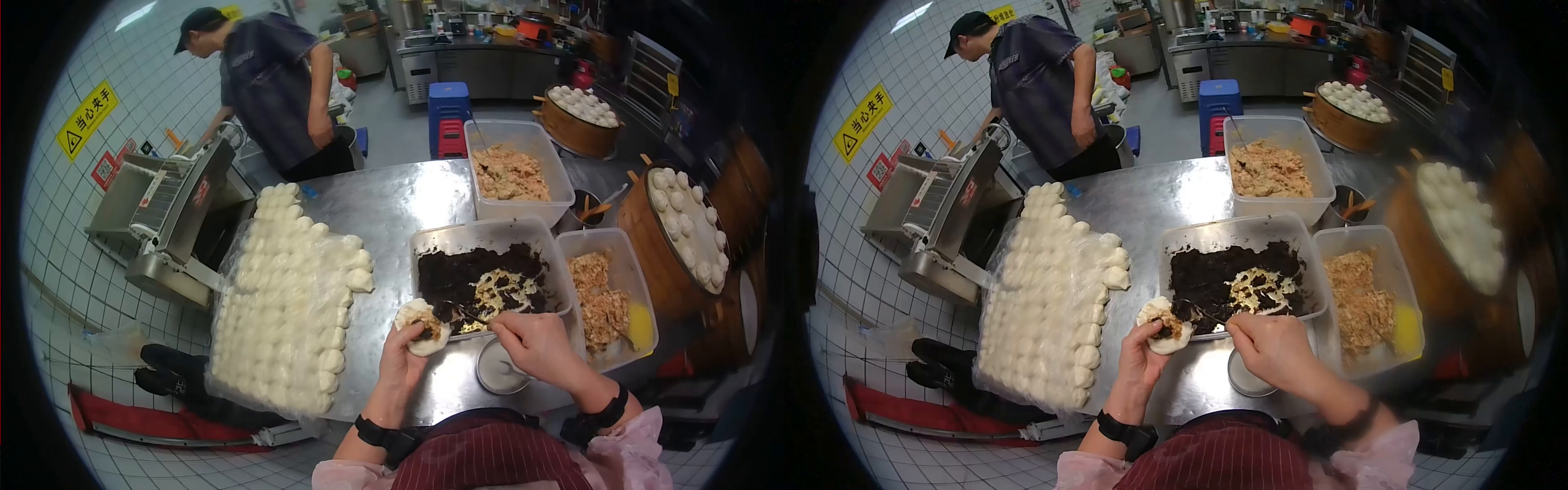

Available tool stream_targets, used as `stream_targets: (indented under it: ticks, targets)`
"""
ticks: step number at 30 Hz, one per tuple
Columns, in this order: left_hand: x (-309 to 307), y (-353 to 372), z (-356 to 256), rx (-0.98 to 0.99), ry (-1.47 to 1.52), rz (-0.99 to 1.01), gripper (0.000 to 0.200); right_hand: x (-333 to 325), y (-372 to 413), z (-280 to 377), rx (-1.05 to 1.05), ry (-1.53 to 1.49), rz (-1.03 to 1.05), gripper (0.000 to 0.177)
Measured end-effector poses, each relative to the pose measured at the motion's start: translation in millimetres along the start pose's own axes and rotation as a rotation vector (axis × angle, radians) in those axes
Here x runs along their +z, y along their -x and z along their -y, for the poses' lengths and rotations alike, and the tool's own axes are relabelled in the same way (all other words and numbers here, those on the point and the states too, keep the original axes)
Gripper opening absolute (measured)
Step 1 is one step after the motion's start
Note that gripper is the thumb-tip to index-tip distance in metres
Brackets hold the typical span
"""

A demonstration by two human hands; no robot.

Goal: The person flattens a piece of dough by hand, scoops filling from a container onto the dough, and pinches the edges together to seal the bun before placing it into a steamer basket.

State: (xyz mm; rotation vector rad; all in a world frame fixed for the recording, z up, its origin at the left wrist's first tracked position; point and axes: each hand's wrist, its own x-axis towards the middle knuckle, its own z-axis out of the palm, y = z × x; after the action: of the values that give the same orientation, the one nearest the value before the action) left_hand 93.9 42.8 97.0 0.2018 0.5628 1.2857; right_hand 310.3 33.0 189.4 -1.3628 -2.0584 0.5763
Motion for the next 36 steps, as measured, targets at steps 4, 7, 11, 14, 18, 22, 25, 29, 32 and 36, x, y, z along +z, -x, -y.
stream_targets:
  ticks: [4,7,11,14,18,22,25,29,32,36]
  targets:
    - [1,0,-4,0.087,-0.155,-0.002,0.039,1,-3,8,-0.098,0.125,0.105,0.013]
    - [5,-2,-3,0.120,-0.361,-0.072,0.038,7,-8,10,-0.090,0.092,0.110,0.013]
    - [-11,-11,1,0.219,-0.439,-0.128,0.038,9,-14,1,0.018,0.025,0.118,0.014]
    - [-16,-12,-7,0.180,-0.346,-0.147,0.036,15,-27,-14,0.178,-0.043,0.054,0.020]
    - [-20,-11,-10,0.043,-0.165,-0.110,0.035,48,-54,-46,0.145,0.381,0.165,0.018]
    - [-23,-3,-15,-0.098,0.011,-0.088,0.040,108,-83,-79,0.100,0.568,0.390,0.017]
    - [-23,10,-24,-0.190,0.194,-0.084,0.046,118,-90,-83,0.132,0.507,0.406,0.019]
    - [-20,27,-25,-0.248,0.312,-0.030,0.049,78,-67,-70,0.075,0.263,0.143,0.031]
    - [-26,35,-13,-0.179,0.019,-0.022,0.050,30,-30,-49,0.068,0.042,0.073,0.024]
    - [-26,40,6,-0.221,-0.097,-0.033,0.048,7,59,-52,0.143,0.048,0.259,0.022]
